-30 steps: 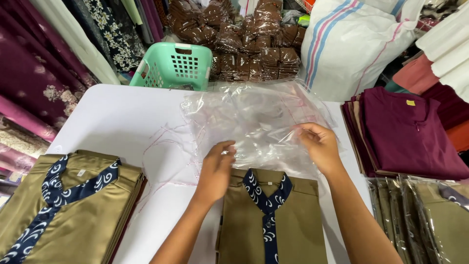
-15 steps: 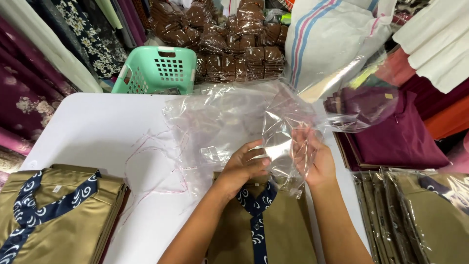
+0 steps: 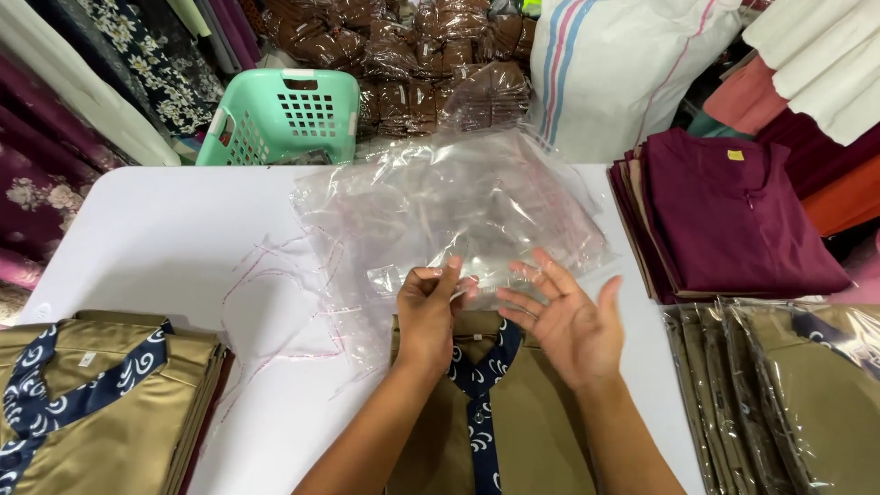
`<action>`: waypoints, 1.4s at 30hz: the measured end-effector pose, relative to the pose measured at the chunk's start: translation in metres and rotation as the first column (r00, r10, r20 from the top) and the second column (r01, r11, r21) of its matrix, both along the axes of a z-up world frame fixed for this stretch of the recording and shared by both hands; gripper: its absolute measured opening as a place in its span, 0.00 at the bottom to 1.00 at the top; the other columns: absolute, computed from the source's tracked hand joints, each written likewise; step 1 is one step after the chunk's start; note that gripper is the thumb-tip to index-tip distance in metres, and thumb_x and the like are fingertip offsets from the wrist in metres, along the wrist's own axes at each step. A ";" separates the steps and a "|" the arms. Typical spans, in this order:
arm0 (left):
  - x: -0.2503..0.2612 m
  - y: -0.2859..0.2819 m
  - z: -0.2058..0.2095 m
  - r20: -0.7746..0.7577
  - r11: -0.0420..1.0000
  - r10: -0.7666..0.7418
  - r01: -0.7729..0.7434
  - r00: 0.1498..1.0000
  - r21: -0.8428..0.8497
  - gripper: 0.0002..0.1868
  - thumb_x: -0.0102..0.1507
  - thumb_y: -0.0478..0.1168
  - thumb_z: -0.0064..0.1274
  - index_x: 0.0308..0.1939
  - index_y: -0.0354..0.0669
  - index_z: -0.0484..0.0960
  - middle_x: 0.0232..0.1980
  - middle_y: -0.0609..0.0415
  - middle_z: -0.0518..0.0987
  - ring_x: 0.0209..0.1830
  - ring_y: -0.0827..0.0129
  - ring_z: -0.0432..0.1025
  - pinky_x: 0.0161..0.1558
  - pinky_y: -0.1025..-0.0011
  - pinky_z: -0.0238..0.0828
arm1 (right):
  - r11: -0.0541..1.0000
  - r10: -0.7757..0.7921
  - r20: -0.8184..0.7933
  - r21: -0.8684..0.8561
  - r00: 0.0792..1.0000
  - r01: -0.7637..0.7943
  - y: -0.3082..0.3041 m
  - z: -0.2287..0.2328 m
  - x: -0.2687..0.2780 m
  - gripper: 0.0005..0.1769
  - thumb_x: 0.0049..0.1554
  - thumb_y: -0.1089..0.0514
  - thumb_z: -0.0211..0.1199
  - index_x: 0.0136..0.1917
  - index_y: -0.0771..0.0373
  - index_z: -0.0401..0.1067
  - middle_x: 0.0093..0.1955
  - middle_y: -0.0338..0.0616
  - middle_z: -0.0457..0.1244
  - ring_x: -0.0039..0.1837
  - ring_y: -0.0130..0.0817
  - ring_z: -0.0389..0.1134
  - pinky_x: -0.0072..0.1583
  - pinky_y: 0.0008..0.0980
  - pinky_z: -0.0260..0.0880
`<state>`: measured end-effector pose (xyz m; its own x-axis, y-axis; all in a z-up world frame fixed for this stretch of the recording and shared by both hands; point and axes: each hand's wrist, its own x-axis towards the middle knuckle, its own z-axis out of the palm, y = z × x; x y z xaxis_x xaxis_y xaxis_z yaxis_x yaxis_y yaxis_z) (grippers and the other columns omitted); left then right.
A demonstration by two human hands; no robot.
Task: The person is packing folded shirts into clear plastic bags at a packaging station.
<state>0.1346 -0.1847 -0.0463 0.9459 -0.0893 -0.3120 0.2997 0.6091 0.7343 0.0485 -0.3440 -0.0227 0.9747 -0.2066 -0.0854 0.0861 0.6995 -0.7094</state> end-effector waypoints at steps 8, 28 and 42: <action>-0.033 0.005 0.009 0.087 0.963 -0.149 0.125 0.985 0.239 0.21 0.62 0.41 0.71 0.39 0.38 0.70 0.36 0.50 0.73 0.35 0.63 0.80 0.40 0.68 0.86 | 0.954 -0.268 -0.058 -0.159 0.962 0.256 0.019 -0.023 0.009 0.25 0.61 0.67 0.61 0.72 0.68 0.66 0.62 0.66 0.69 0.59 0.57 0.75 0.63 0.53 0.77; -0.045 0.044 0.024 0.738 0.740 -0.465 -0.243 0.489 0.628 0.11 0.61 0.39 0.68 0.48 0.50 0.89 0.46 0.57 0.89 0.48 0.68 0.83 0.54 0.70 0.78 | 0.771 -0.234 0.136 -0.577 0.962 0.270 0.032 -0.024 -0.014 0.08 0.56 0.64 0.71 0.48 0.70 0.80 0.44 0.53 0.73 0.48 0.42 0.79 0.53 0.34 0.83; -0.053 0.041 0.022 0.617 0.880 -0.309 -0.029 0.724 0.474 0.08 0.67 0.32 0.59 0.49 0.35 0.89 0.35 0.48 0.90 0.39 0.78 0.74 0.47 0.66 0.77 | 0.694 -0.169 0.405 -0.598 0.899 0.400 0.046 -0.019 -0.009 0.17 0.50 0.74 0.76 0.52 0.77 0.76 0.51 0.48 0.61 0.46 0.27 0.67 0.50 0.26 0.82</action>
